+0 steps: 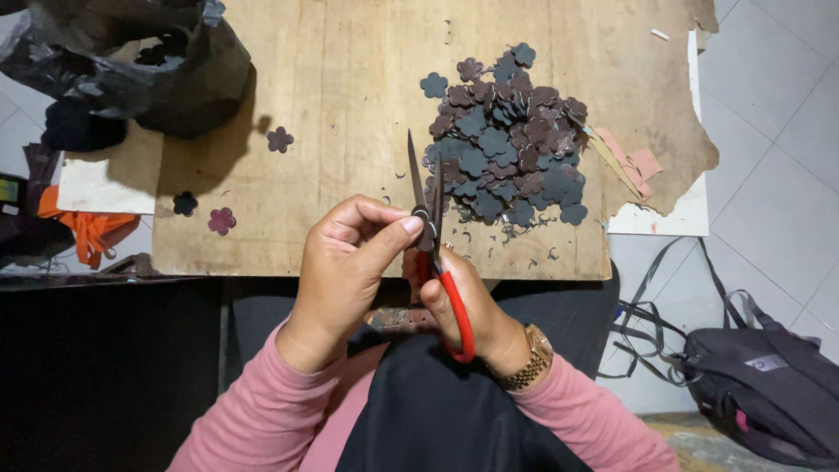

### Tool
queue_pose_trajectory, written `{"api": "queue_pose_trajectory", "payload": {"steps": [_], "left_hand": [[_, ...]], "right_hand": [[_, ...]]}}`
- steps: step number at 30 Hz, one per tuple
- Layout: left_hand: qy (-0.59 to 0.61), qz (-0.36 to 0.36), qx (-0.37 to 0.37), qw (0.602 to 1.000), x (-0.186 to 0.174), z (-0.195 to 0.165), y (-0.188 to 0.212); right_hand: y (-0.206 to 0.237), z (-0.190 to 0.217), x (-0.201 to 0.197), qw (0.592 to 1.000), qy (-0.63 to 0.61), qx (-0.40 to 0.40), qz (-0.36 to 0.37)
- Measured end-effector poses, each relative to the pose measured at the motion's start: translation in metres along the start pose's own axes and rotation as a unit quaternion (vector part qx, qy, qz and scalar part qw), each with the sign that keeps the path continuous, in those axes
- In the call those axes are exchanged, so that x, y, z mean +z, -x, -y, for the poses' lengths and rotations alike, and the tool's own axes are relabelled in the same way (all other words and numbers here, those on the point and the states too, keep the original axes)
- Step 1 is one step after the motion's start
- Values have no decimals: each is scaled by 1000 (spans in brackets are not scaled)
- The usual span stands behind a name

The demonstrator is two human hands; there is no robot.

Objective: The person sits at a workbench and uses red-handled shears to trim the edges of small flower-shaped leather pieces, working one piece at a time and placing trimmed pieces onto a pile on the board.

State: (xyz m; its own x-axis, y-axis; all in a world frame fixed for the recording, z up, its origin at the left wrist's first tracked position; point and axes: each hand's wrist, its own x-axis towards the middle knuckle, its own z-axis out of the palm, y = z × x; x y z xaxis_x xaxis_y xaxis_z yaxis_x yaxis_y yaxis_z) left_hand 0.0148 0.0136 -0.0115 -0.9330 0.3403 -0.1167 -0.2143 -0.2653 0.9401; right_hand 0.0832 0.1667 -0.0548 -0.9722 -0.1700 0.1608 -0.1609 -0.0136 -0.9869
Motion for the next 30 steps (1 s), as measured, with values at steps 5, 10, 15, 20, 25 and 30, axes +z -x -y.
{"api": "queue_pose_trajectory", "payload": {"steps": [5, 10, 15, 20, 25, 30], "left_hand": [[8, 5, 9, 1000, -1, 2, 0], [2, 7, 8, 1000, -3, 1, 0], [4, 10, -2, 1000, -6, -3, 0], [-4, 9, -8, 1000, -7, -8, 1], [-1, 3, -16, 1000, -8, -10, 1], [-37, -12, -20, 999, -8, -10, 0]], "right_hand": [[1, -2, -1, 1000, -11, 19, 9], [1, 0, -3, 999, -21, 24, 19], [1, 4, -6, 1000, 10, 14, 26], [1, 3, -8, 999, 15, 22, 36], [2, 2, -8, 999, -2, 38, 39], [3, 0, -8, 999, -15, 35, 38]]}}
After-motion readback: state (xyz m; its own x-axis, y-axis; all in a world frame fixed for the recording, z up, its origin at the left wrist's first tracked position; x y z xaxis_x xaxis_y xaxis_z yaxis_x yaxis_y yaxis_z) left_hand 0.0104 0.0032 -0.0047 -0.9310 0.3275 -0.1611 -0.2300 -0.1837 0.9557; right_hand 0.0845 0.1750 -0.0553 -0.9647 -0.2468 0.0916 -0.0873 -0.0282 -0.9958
